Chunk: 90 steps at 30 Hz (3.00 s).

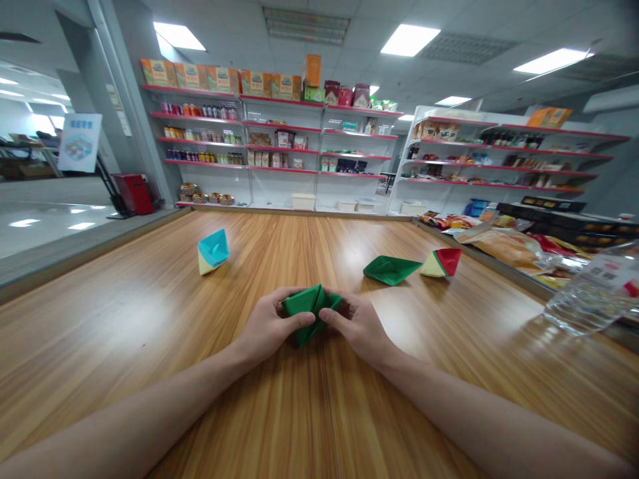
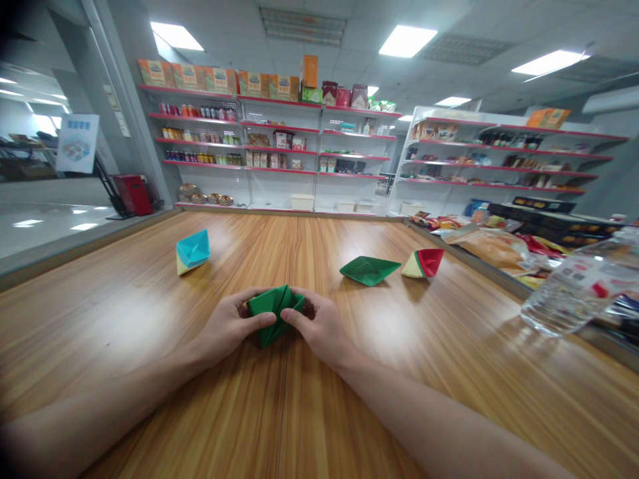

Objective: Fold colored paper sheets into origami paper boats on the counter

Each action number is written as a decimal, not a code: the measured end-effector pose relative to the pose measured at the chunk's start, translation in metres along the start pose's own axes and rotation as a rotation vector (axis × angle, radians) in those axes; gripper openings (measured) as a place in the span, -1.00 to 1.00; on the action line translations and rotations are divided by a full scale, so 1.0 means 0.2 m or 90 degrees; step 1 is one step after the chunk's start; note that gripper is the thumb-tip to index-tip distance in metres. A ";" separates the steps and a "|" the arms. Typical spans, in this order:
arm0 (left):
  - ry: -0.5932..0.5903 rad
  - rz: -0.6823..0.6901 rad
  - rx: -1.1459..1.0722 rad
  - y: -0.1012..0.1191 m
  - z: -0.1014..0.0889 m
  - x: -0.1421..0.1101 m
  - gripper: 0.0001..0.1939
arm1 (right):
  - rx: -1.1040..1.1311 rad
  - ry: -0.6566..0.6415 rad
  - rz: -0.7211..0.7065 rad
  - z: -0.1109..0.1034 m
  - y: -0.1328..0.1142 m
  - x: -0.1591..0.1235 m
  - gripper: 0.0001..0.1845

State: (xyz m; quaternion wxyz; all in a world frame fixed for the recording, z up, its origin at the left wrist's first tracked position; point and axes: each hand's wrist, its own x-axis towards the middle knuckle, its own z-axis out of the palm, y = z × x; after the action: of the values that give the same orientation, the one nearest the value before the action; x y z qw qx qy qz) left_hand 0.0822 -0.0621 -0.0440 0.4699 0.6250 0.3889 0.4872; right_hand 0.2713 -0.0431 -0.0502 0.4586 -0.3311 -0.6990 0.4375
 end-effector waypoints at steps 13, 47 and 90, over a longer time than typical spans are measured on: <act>0.031 0.092 0.184 0.05 0.04 -0.04 -0.78 | -0.270 0.018 -0.104 0.01 -0.07 -0.03 -0.64; 0.033 -0.173 -0.206 0.06 0.13 -0.02 -0.75 | 0.148 0.006 0.143 0.12 -0.08 -0.04 -0.46; 0.383 -0.016 -0.218 0.01 -0.01 0.07 -0.66 | -0.429 -0.160 -0.149 0.12 -0.11 -0.11 -0.61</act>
State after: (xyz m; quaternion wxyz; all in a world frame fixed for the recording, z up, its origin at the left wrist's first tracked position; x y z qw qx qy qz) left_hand 0.0826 -0.0492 -0.0380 0.4383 0.3607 0.4306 0.7017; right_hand 0.2559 -0.0781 -0.0431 0.2817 -0.3249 -0.8877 0.1647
